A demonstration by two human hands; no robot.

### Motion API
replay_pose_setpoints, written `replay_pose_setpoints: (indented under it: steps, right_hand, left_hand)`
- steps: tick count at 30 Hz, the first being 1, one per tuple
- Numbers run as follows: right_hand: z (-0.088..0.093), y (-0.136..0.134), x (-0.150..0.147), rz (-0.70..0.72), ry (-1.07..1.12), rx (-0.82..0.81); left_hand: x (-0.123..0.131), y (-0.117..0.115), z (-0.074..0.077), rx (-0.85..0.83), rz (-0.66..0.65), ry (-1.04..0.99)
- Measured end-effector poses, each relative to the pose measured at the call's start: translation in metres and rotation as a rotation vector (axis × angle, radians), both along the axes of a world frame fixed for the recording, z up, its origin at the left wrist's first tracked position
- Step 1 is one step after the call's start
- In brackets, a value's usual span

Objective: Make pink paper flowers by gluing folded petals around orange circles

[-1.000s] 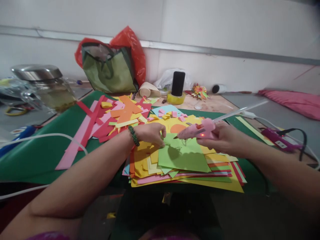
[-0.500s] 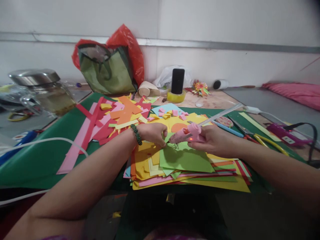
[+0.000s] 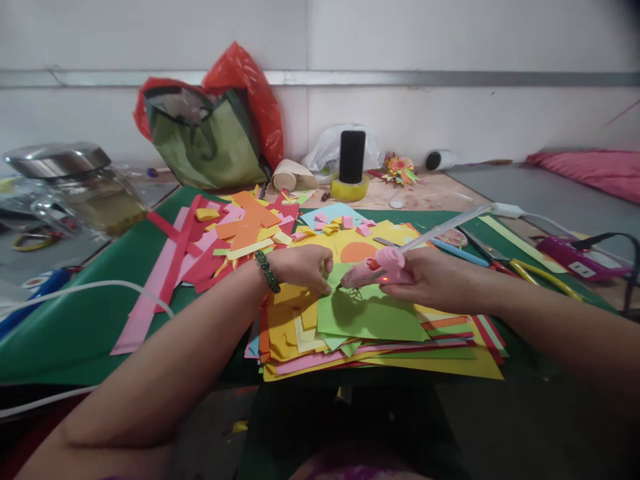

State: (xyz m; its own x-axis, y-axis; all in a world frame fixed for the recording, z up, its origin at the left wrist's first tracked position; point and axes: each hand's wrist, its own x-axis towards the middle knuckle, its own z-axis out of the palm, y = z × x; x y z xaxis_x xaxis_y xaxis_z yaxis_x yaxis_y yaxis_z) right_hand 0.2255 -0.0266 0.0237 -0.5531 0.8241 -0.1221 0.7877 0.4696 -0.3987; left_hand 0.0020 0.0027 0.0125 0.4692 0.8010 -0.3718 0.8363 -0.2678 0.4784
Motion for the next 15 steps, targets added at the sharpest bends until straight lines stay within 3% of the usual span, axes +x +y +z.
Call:
replay_pose_setpoints:
  steps: [8, 12, 15]
  right_hand:
    - [0.001, 0.003, -0.008, 0.007, -0.015, -0.014]
    - [0.002, 0.002, 0.003, -0.040, -0.035, -0.030]
    - [0.005, 0.002, 0.017, -0.035, 0.097, 0.017]
  left_hand:
    - [0.001, -0.004, 0.005, -0.023, 0.012, 0.036]
    - [0.002, -0.006, 0.006, -0.064, 0.027, 0.029]
    - [-0.001, -0.005, 0.003, -0.080, 0.038, -0.005]
